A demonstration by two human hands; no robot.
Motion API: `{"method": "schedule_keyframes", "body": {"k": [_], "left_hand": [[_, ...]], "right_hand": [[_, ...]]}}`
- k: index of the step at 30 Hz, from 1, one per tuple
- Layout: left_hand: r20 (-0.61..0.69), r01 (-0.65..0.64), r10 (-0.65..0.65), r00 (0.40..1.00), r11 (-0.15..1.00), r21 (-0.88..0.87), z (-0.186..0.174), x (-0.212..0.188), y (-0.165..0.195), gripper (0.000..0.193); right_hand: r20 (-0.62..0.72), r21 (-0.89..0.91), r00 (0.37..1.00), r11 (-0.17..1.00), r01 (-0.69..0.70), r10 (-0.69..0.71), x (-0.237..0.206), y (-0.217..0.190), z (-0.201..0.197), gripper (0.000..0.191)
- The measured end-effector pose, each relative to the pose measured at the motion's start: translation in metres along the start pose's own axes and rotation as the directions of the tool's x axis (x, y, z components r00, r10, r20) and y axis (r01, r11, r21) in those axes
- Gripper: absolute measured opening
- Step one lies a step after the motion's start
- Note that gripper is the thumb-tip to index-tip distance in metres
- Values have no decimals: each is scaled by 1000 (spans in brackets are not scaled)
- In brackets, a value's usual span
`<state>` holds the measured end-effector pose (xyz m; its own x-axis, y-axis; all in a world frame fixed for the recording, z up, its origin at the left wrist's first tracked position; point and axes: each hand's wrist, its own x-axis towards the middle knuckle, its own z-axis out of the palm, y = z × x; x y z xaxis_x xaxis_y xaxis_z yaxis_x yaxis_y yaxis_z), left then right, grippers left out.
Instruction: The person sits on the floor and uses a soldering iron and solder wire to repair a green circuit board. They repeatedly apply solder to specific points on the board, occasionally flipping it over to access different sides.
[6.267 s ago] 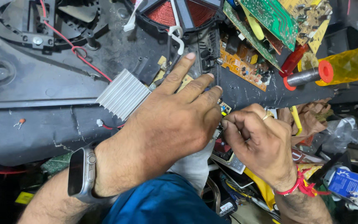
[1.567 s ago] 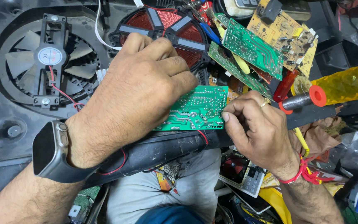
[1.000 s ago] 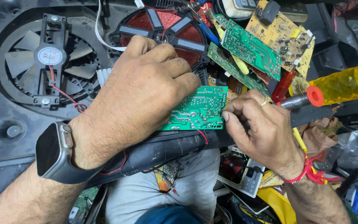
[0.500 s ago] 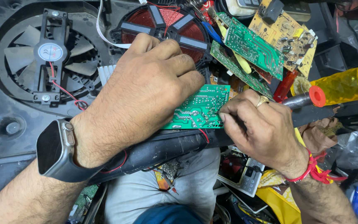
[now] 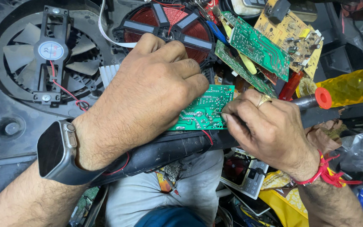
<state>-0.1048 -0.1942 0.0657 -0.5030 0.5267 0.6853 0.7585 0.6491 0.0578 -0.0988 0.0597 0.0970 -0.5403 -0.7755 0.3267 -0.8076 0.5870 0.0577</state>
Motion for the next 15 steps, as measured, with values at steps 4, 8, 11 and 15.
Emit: {"method": "schedule_keyframes", "body": {"k": [4,8,11,15], "left_hand": [[5,-2,2,1000,1000,4,1,1,0,8],[-3,-5,5,1000,1000,8,2,0,0,9],[-5,0,0,1000,1000,8,2,-1,1,10],[-28,7,-7,1000,1000,-7,5,1,4,9]], "right_hand": [[34,-20,999,999,-25,25,1,-1,-1,14],[32,-12,999,999,-43,44,2,-3,-1,13],[33,-8,998,999,-43,43,4,-5,-2,13],[55,-29,998,1000,-7,9,6,-4,-6,14]]}}
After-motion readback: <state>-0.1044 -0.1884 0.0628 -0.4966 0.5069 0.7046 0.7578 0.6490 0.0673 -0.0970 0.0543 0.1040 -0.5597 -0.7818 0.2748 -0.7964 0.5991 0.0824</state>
